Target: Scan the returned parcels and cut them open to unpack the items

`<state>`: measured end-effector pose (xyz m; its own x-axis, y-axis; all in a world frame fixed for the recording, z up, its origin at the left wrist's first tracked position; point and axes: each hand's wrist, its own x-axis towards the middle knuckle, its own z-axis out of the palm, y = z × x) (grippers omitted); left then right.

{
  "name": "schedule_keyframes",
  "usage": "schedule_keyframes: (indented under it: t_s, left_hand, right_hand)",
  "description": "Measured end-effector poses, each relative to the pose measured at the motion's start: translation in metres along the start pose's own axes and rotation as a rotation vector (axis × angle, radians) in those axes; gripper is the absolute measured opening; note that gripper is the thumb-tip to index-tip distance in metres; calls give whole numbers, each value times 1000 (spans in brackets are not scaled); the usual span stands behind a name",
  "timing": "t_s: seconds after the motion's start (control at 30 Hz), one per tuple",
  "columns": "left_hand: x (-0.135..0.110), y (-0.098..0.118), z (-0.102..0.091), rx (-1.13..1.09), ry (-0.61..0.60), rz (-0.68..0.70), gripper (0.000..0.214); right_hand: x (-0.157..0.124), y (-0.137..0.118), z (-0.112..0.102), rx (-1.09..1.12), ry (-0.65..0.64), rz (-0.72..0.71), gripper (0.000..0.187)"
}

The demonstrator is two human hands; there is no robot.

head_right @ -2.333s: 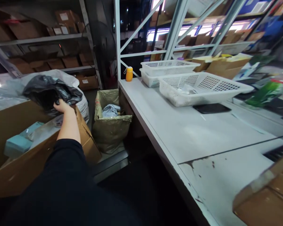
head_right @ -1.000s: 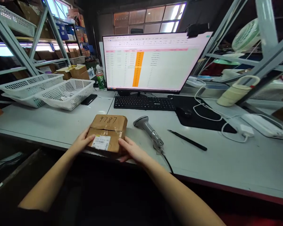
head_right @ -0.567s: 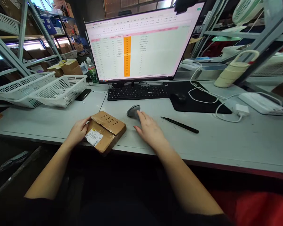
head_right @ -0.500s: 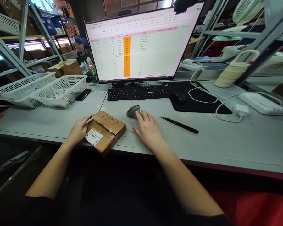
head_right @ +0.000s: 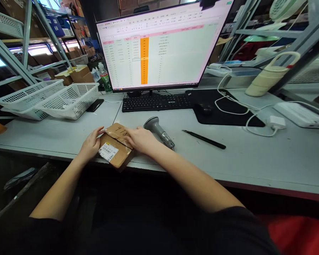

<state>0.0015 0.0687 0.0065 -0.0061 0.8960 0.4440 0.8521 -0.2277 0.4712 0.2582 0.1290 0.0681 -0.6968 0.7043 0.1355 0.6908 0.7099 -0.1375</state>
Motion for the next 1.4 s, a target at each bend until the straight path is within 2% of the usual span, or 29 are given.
schedule_keyframes:
  t_s: [0.13, 0.27, 0.33, 0.4, 0.47, 0.53, 0.6, 0.67, 0.73, 0.8, 0.9, 0.97, 1.0, 1.07, 1.1, 1.17, 1.23, 1.33, 1.4]
  left_hand:
    - [0, -6, 1, -88, -4, 5, 53]
    - [3, 1, -7, 68, -86, 91, 48]
    - [3, 16, -9, 165, -182, 162, 41]
    - [2, 37, -7, 190, -278, 232, 34]
    - [1, 55, -1, 160, -308, 288, 36]
    - [-3, 65, 3, 116, -198, 326, 41]
    - [-10, 63, 3, 51, 74, 378, 44]
    - [-25, 50, 1, -10, 378, 431, 50]
    - [-49, 31, -1, -35, 582, 413, 60]
    - [-82, 12, -1, -68, 638, 310, 68]
    - [-128, -6, -3, -223, 507, 110, 61]
    - [-141, -7, -12, -279, 364, -32, 42]
    - [-140, -5, -20, -266, 293, -93, 31]
    - [-123, 3, -36, -174, 190, -166, 19]
    - [-110, 7, -43, -108, 151, -157, 20]
    - [-81, 14, -52, 9, 85, -64, 28]
    - [-57, 19, -53, 59, -42, 34, 41]
    - [-37, 23, -46, 69, -247, 68, 53]
    - [-32, 24, -40, 87, -304, 43, 61]
  right_hand:
    - [8, -14, -6, -10, -84, 24, 68]
    - [26, -30, -13, -55, -180, 47, 56]
    - [37, -22, -22, -26, -212, 55, 51]
    - [48, -4, -33, 89, -243, 12, 51]
    - [58, 19, -43, 236, -264, -34, 55]
    - [64, 38, -47, 272, -230, -5, 57]
    - [65, 47, -42, 137, -160, 92, 57]
    - [62, 47, -30, -40, -97, 118, 54]
    - [56, 42, -13, -200, -14, -5, 43]
    - [50, 36, 1, -304, 67, -206, 33]
    - [45, 31, 11, -285, 112, -343, 29]
    - [44, 26, 10, -160, 74, -380, 26]
    - [43, 22, 8, -84, 28, -423, 25]
    - [40, 9, 3, 38, -124, -525, 26]
    - [38, 1, 1, 66, -205, -554, 32]
    - [33, -12, -2, 51, -311, -541, 60]
    - [31, -19, -4, -13, -344, -484, 85]
    - [39, -21, -4, -75, -376, -446, 87]
    - [52, -20, -5, -82, -420, -417, 83]
